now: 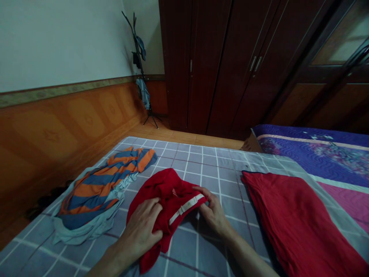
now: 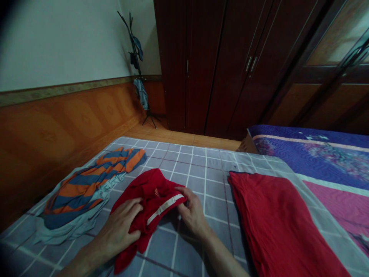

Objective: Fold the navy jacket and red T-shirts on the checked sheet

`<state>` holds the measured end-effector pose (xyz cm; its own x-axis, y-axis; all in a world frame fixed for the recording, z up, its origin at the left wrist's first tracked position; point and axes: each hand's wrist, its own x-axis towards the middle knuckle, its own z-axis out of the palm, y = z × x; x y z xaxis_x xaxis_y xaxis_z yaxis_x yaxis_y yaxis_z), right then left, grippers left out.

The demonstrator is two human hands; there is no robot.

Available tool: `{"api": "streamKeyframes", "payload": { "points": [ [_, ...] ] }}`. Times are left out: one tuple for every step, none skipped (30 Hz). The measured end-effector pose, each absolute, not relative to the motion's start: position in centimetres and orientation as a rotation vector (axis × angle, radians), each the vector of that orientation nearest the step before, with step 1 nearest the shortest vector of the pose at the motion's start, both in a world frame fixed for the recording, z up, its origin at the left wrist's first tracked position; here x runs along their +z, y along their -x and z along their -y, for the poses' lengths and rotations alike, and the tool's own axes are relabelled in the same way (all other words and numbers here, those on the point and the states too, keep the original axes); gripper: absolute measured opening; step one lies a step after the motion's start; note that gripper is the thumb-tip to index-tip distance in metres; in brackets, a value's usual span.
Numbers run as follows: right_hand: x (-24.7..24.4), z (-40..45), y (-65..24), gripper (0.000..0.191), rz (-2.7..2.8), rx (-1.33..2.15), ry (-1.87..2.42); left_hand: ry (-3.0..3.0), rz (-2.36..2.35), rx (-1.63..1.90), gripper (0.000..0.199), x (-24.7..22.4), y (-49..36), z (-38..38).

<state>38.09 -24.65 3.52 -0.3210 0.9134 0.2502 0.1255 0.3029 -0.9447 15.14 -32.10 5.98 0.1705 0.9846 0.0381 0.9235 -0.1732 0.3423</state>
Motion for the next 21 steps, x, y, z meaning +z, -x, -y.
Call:
{"api": "streamKeyframes", "payload": {
  "points": [
    [3.4, 24.5, -38.3, 0.035, 1.808, 1.026, 0.955, -2.178, -1.833, 0.365, 0.031, 6.4, -15.1, 32.1],
    [3.1, 24.3, -38.4, 0.042, 1.937, 0.933, 0.951, -2.131, -1.815, 0.364, 0.026, 7.0, -15.1, 32.2],
    [2.9, 24.2, -38.6, 0.048, 2.057, 0.84, 0.948, -2.076, -1.777, 0.377, 0.022, 7.7, -15.0, 32.4],
    [2.6, 24.1, -38.6, 0.054, 2.158, 0.755, 0.949, -2.015, -1.718, 0.409, 0.021, 8.3, -14.7, 32.6],
    [2.3, 24.1, -38.6, 0.059, 2.229, 0.683, 0.958, -1.952, -1.637, 0.453, 0.021, 8.9, -14.4, 32.7],
    [2.0, 24.1, -38.6, 0.063, 2.271, 0.627, 0.973, -1.892, -1.551, 0.501, 0.023, 9.4, -14.0, 32.8],
    [1.7, 24.2, -38.5, 0.065, 2.287, 0.588, 0.992, -1.841, -1.476, 0.54, 0.024, 9.7, -13.6, 32.9],
    [1.6, 24.2, -38.4, 0.061, 2.284, 0.566, 1.01, -1.81, -1.44, 0.565, 0.025, 9.9, -13.1, 32.8],
    [1.5, 24.2, -38.4, 0.054, 2.264, 0.562, 1.017, -1.81, -1.463, 0.577, 0.025, 9.8, -12.5, 32.6],
    [1.6, 24.1, -38.4, 0.045, 2.23, 0.573, 1.012, -1.846, -1.543, 0.575, 0.025, 9.5, -12.0, 32.4],
    [1.8, 24.1, -38.5, 0.036, 2.179, 0.59, 1.002, -1.91, -1.66, 0.563, 0.026, 9.1, -11.5, 32.1],
    [2.1, 24.0, -38.6, 0.028, 2.113, 0.605, 0.991, -1.984, -1.787, 0.545, 0.027, 8.6, -11.0, 31.8],
    [2.5, 23.9, -38.8, 0.022, 2.035, 0.613, 0.983, -2.055, -1.894, 0.532, 0.029, 8.1, -10.5, 31.6],
    [3.1, 23.8, -39.0, 0.019, 1.951, 0.613, 0.983, -2.111, -1.961, 0.531, 0.031, 7.7, -10.1, 31.4],
    [3.7, 23.7, -39.2, 0.017, 1.869, 0.614, 0.993, -2.148, -1.982, 0.539, 0.032, 7.4, -9.8, 31.3],
    [4.3, 23.7, -39.3, 0.017, 1.799, 0.625, 1.012, -2.168, -1.968, 0.558, 0.032, 7.3, -9.5, 31.2],
    [5.0, 23.8, -39.5, 0.018, 1.738, 0.644, 1.034, -2.177, -1.938, 0.584, 0.033, 7.3, -9.3, 31.3],
    [5.8, 24.0, -39.6, 0.019, 1.689, 0.665, 1.053, -2.183, -1.904, 0.607, 0.032, 7.4, -9.1, 31.3],
    [6.5, 24.2, -39.7, 0.021, 1.648, 0.678, 1.068, -2.189, -1.87, 0.621, 0.032, 7.6, -9.0, 31.3],
    [7.3, 24.5, -39.8, 0.022, 1.622, 0.675, 1.081, -2.192, -1.838, 0.62, 0.032, 7.8, -8.9, 31.3],
    [8.1, 24.8, -39.9, 0.023, 1.611, 0.644, 1.089, -2.193, -1.81, 0.613, 0.033, 8.0, -8.9, 31.2]
  ]
}}
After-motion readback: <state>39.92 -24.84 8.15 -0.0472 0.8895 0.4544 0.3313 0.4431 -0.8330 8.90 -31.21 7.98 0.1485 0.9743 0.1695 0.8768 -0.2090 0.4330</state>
